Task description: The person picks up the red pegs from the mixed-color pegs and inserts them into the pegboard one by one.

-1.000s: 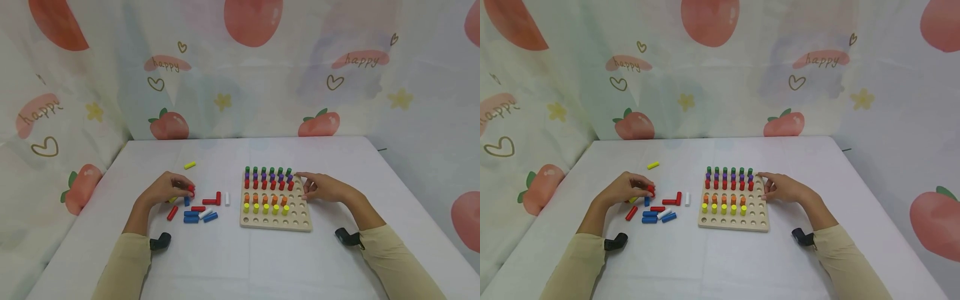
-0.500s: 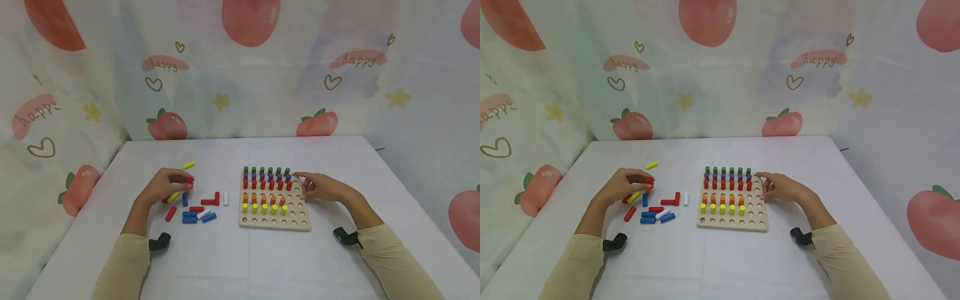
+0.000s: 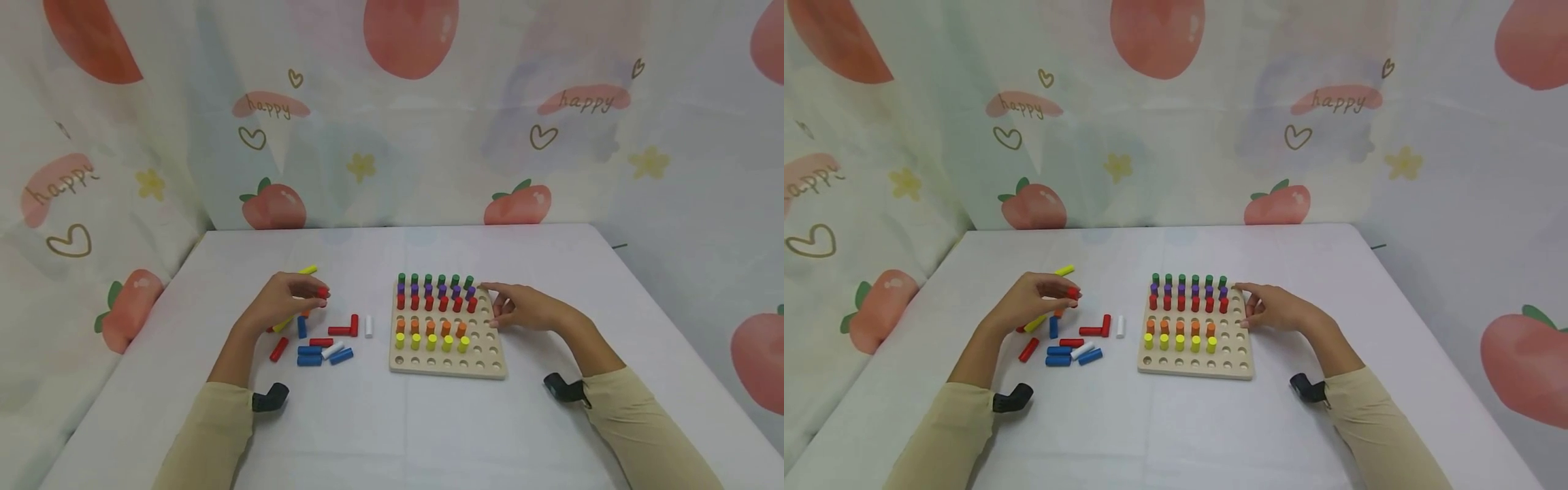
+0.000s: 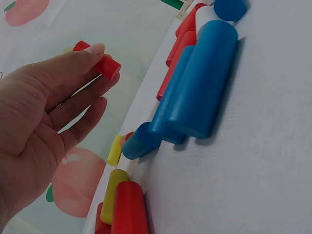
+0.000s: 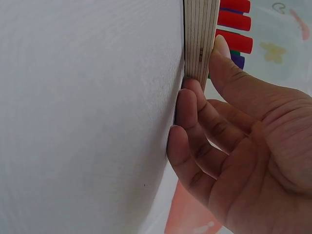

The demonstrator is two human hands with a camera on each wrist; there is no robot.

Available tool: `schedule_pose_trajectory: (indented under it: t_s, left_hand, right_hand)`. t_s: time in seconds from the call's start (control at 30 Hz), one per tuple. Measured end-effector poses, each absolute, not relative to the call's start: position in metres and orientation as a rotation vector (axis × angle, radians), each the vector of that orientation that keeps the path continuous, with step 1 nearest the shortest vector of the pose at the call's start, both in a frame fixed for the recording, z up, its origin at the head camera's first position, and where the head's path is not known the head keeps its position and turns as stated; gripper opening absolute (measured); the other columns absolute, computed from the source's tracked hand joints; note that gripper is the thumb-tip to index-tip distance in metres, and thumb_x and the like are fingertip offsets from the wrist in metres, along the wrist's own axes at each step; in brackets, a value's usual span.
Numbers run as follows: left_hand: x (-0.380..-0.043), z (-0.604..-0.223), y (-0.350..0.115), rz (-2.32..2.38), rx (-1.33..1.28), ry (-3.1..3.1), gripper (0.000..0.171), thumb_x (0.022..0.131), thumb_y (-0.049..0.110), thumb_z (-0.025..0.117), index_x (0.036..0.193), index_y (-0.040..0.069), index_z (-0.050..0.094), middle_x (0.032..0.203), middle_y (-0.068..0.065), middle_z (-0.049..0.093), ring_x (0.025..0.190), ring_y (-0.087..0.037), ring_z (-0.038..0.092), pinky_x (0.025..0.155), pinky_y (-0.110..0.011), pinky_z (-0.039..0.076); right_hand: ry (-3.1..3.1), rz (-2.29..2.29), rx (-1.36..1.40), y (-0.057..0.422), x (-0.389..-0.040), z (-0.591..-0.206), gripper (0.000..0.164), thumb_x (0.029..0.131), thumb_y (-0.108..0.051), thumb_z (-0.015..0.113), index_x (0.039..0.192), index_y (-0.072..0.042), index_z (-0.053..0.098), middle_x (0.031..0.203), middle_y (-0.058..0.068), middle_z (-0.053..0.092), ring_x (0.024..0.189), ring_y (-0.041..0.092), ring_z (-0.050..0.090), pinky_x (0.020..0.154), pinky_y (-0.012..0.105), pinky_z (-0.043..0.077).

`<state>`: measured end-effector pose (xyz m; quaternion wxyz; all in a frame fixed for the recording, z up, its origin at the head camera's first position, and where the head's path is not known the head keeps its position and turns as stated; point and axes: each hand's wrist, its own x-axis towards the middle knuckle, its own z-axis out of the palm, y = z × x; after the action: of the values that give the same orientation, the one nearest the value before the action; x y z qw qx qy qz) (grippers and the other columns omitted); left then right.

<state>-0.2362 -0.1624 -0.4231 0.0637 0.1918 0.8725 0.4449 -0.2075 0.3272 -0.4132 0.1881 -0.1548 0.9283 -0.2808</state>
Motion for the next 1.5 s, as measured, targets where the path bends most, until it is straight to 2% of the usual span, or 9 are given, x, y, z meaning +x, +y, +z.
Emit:
schedule_pose_trajectory:
  t_s: [0.2, 0.43, 0.7, 0.97, 1.27, 1.5]
  left_hand:
    - [-0.235, -0.426, -0.153, 1.326, 0.577, 2.647, 0.029, 0.091, 0.019, 0.082, 0.119, 0.013, 0.077, 0.108, 0.000, 0.075, 0.106, -0.026, 0.068, 0.078, -0.035, 0.061]
    - [-0.232, -0.427, -0.145, 1.329, 0.643, 2.660, 0.029, 0.092, 0.019, 0.081, 0.120, 0.014, 0.076, 0.108, 0.003, 0.075, 0.105, -0.024, 0.068, 0.086, -0.040, 0.059]
    - [-0.231, -0.429, -0.141, 1.321, 0.688, 2.629, 0.029, 0.092, 0.019, 0.082, 0.120, 0.011, 0.076, 0.104, 0.005, 0.076, 0.103, -0.021, 0.070, 0.090, -0.041, 0.058]
    - [-0.232, -0.427, -0.132, 1.304, 0.737, 2.655, 0.026, 0.091, 0.019, 0.083, 0.117, 0.016, 0.077, 0.103, 0.007, 0.075, 0.101, -0.019, 0.069, 0.089, -0.040, 0.058]
    - [-0.236, -0.426, -0.120, 1.270, 0.772, 2.609, 0.028, 0.093, 0.015, 0.080, 0.120, 0.010, 0.075, 0.104, 0.007, 0.075, 0.101, -0.017, 0.070, 0.091, -0.038, 0.057]
    - [-0.242, -0.425, -0.109, 1.238, 0.822, 2.591, 0.028, 0.093, 0.015, 0.080, 0.120, 0.011, 0.075, 0.105, 0.008, 0.075, 0.101, -0.015, 0.070, 0.091, -0.035, 0.057]
  right_hand:
    - [2.601, -0.802, -0.435, 0.327, -0.208, -0.414, 0.081, 0.091, -0.021, 0.081, 0.156, 0.001, 0.038, 0.098, 0.003, 0.060, 0.092, 0.022, 0.057, 0.082, 0.036, 0.052]
    - [2.606, -0.787, -0.423, 0.325, -0.208, -0.415, 0.081, 0.092, -0.021, 0.081, 0.157, 0.000, 0.038, 0.098, 0.003, 0.060, 0.093, 0.022, 0.057, 0.084, 0.037, 0.053]
    - [2.599, -0.784, -0.408, 0.323, -0.208, -0.415, 0.082, 0.092, -0.020, 0.081, 0.157, 0.000, 0.037, 0.100, 0.004, 0.061, 0.094, 0.023, 0.057, 0.086, 0.038, 0.054]
    - [2.603, -0.780, -0.413, 0.324, -0.210, -0.414, 0.081, 0.091, -0.020, 0.081, 0.157, -0.001, 0.037, 0.100, 0.004, 0.061, 0.093, 0.022, 0.057, 0.084, 0.037, 0.054]
    - [2.613, -0.764, -0.425, 0.325, -0.210, -0.413, 0.082, 0.092, -0.021, 0.081, 0.157, -0.001, 0.037, 0.099, 0.004, 0.061, 0.093, 0.022, 0.057, 0.084, 0.038, 0.054]
    - [2.614, -0.768, -0.415, 0.327, -0.210, -0.414, 0.082, 0.091, -0.022, 0.082, 0.157, -0.002, 0.037, 0.101, 0.004, 0.061, 0.094, 0.023, 0.057, 0.083, 0.036, 0.054]
